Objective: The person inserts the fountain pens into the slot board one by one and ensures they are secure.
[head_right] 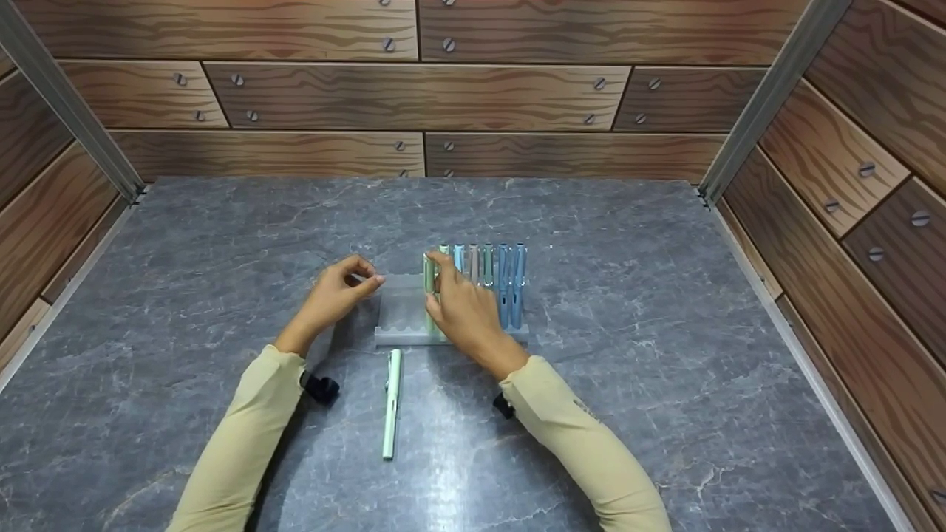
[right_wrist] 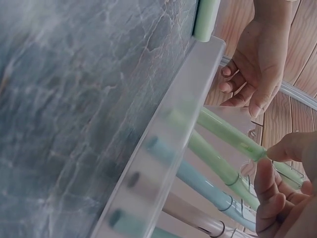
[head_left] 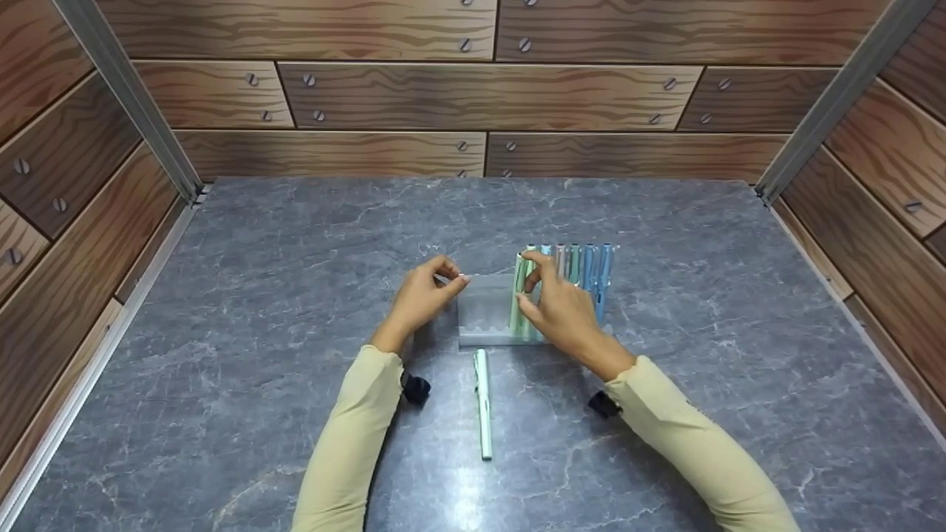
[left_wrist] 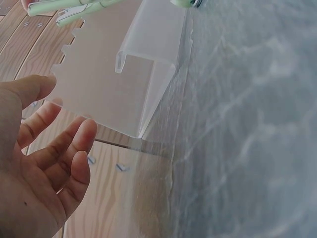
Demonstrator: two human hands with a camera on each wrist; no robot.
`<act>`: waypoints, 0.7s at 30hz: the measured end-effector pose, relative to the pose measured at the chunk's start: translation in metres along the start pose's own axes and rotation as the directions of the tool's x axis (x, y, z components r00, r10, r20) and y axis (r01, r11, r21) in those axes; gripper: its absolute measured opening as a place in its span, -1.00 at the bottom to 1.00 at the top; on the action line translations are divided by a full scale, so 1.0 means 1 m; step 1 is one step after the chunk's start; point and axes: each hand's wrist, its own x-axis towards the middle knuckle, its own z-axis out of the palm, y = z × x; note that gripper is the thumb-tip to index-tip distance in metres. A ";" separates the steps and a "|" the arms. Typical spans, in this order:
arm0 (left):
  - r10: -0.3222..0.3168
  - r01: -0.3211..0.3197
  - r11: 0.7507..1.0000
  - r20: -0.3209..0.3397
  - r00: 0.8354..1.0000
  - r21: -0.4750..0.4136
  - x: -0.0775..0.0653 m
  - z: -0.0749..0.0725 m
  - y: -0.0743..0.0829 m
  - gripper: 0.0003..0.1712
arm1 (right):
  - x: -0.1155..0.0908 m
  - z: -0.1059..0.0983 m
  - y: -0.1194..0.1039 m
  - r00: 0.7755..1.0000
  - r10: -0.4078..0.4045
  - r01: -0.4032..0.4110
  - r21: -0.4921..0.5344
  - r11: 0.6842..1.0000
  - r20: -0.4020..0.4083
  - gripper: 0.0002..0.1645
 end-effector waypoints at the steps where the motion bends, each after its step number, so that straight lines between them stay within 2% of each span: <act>1: -0.001 0.001 1.000 -0.001 1.000 0.002 0.000 0.000 0.000 -0.75 | 0.000 0.000 0.000 1.000 0.002 -0.002 0.001 1.000 0.002 -0.33; 21: 0.018 -0.018 1.000 -0.018 1.000 0.009 0.001 0.000 0.000 -0.76 | 0.005 -0.004 -0.001 0.990 0.108 -0.112 0.041 0.993 0.096 -0.33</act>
